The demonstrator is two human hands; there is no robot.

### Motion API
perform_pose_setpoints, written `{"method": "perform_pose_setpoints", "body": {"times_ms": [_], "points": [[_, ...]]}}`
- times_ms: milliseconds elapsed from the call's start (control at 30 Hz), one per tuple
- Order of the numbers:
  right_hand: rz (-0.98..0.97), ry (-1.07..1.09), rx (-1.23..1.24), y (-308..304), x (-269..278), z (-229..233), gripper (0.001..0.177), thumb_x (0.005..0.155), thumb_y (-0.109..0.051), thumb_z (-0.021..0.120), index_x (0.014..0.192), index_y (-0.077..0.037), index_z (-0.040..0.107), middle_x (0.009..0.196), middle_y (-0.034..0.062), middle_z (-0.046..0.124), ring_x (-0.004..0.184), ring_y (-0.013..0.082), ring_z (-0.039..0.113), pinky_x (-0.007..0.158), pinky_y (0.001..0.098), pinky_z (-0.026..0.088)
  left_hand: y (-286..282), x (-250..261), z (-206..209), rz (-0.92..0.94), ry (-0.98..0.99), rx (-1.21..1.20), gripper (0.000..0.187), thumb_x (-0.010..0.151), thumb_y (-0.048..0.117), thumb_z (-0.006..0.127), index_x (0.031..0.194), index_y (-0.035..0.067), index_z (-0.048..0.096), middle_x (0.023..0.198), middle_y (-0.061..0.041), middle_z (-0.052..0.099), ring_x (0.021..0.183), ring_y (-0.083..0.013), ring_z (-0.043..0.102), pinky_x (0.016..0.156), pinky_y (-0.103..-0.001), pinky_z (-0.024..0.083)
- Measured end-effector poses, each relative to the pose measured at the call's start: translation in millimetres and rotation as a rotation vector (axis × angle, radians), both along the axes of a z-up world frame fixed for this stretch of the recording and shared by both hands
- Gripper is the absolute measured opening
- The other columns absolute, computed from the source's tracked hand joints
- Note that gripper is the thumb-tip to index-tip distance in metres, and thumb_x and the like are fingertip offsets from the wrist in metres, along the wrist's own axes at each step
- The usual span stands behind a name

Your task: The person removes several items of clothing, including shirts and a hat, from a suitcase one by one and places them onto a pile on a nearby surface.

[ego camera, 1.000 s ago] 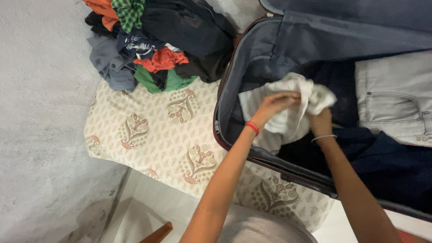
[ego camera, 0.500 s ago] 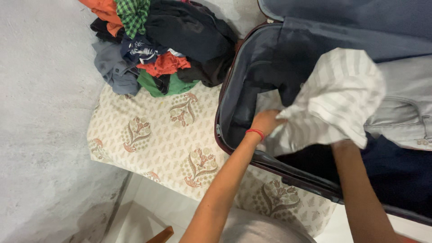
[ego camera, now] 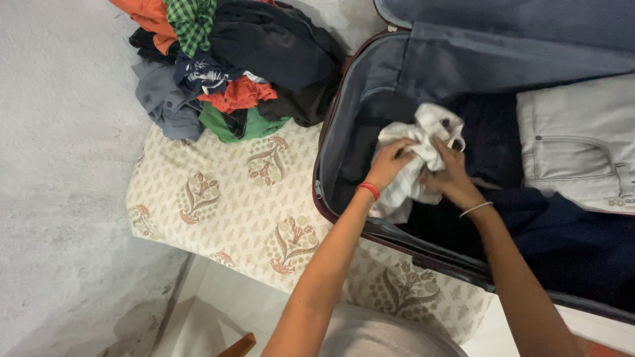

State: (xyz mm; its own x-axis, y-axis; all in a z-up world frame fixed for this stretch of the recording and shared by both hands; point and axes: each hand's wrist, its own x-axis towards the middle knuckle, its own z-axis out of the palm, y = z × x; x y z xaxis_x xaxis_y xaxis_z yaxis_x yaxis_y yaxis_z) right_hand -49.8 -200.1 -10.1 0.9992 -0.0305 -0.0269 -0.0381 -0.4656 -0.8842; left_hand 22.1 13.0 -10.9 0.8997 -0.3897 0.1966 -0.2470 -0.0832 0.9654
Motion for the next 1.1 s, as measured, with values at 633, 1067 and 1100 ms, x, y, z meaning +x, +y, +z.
{"method": "perform_pose_setpoints", "body": {"times_ms": [633,1067,1100], "points": [[-0.366,-0.095,1.289,-4,-11,81,0.055,0.095,-0.024,0.064,0.144,-0.002,0.052,0.139,0.0102,0.063,0.131,0.0266,0.06,0.118,0.0415,0.045,-9,-8,35,-0.07,0.4,0.379,0.076,0.071,0.059,0.08,0.129,0.012,0.069,0.13,-0.017,0.074,0.12,-0.0306,0.072,0.103,-0.04,0.055],[-0.383,0.08,1.139,-3,-8,66,0.052,0.094,-0.037,0.055,0.136,-0.006,0.057,0.129,0.0075,0.068,0.121,0.0232,0.066,0.106,0.0367,0.052,1,-8,10,0.186,0.081,0.27,0.06,0.09,0.045,0.072,0.141,0.018,0.058,0.135,-0.018,0.06,0.131,-0.0362,0.055,0.109,-0.042,0.044],[-0.371,0.12,1.119,-1,-8,68,0.053,0.094,-0.038,0.054,0.137,-0.007,0.057,0.13,0.0074,0.068,0.121,0.0232,0.065,0.106,0.0369,0.052,0,-9,8,0.155,0.058,0.161,0.068,0.092,0.045,0.07,0.149,0.015,0.049,0.144,-0.02,0.054,0.137,-0.0362,0.05,0.113,-0.042,0.041]]}}
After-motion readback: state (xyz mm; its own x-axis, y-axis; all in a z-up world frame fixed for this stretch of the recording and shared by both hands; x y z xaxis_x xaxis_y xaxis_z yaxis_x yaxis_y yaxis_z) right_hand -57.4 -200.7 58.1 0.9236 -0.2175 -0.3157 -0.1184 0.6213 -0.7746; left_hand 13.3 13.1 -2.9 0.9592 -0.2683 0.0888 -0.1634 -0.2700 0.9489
